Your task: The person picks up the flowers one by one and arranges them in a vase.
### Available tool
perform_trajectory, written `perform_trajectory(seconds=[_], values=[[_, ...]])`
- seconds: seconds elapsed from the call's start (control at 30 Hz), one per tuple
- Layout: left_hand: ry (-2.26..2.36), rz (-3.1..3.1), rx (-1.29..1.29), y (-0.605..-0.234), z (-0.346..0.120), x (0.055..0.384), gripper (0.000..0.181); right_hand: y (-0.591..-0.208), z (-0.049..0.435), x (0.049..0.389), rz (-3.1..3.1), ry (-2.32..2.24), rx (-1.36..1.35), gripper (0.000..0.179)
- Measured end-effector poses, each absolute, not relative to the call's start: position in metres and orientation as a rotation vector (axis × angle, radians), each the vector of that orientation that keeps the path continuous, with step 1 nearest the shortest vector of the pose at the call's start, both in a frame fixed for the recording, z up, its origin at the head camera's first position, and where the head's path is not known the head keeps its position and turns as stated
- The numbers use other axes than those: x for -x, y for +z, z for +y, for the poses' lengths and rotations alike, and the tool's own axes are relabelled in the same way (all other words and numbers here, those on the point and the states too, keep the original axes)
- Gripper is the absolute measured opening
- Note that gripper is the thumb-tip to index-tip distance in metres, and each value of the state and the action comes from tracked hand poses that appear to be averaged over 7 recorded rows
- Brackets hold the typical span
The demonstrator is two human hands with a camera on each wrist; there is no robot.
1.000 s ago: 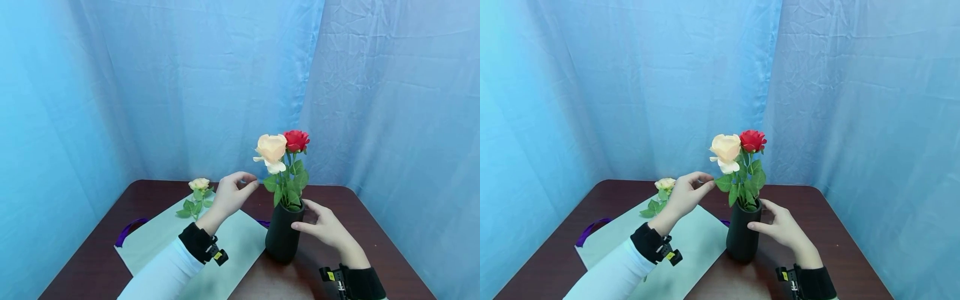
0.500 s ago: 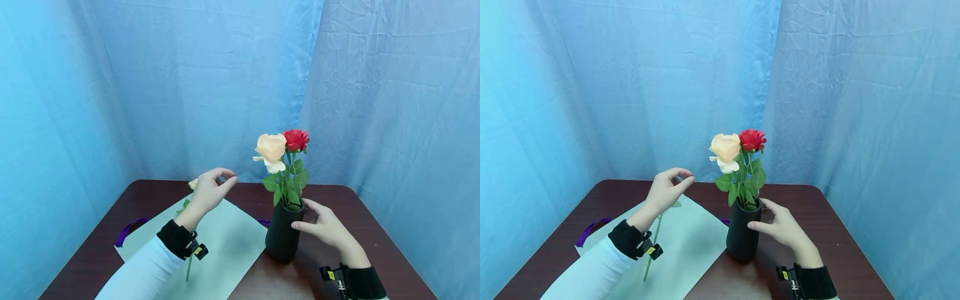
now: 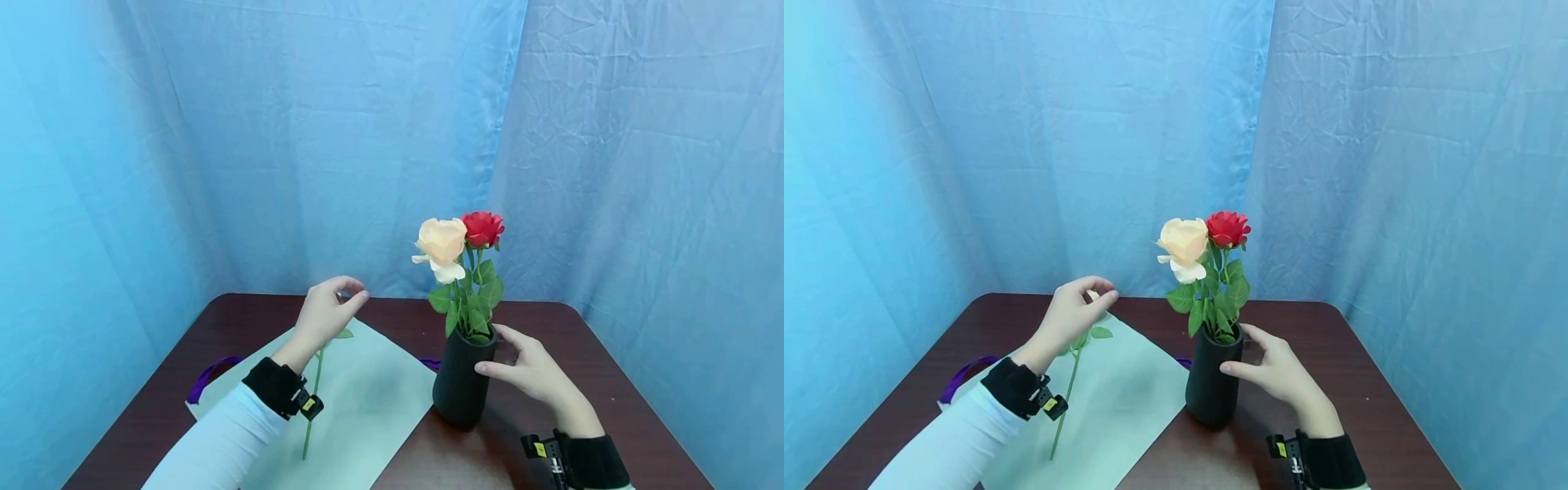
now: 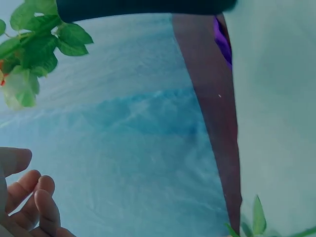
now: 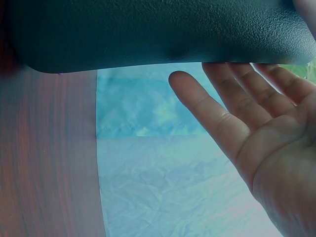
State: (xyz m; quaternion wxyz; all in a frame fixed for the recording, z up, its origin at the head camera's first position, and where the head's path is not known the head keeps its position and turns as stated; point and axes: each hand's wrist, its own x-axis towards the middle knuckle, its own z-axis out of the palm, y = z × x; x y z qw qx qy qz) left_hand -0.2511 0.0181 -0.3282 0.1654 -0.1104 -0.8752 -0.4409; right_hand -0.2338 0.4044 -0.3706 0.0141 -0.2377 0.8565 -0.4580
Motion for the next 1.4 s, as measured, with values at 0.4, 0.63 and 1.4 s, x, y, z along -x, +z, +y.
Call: perform_trajectory(seconds=[0.4, 0.63, 1.4], values=[[-1.072, -2.692, 0.193, -0.346, 0.0, 0.261, 0.025, -0.37, 0.404, 0.233, 2.62, -1.472, 0.727, 0.07], [-0.899, -2.824, 0.218, -0.365, -0.007, 0.269, 0.022, -0.371, 0.404, 0.234, 2.624, -1.469, 0.727, 0.07], [-0.679, -3.232, 0.257, -0.413, -0.015, 0.296, 0.012, -0.373, 0.406, 0.236, 2.575, -1.512, 0.765, 0.069]])
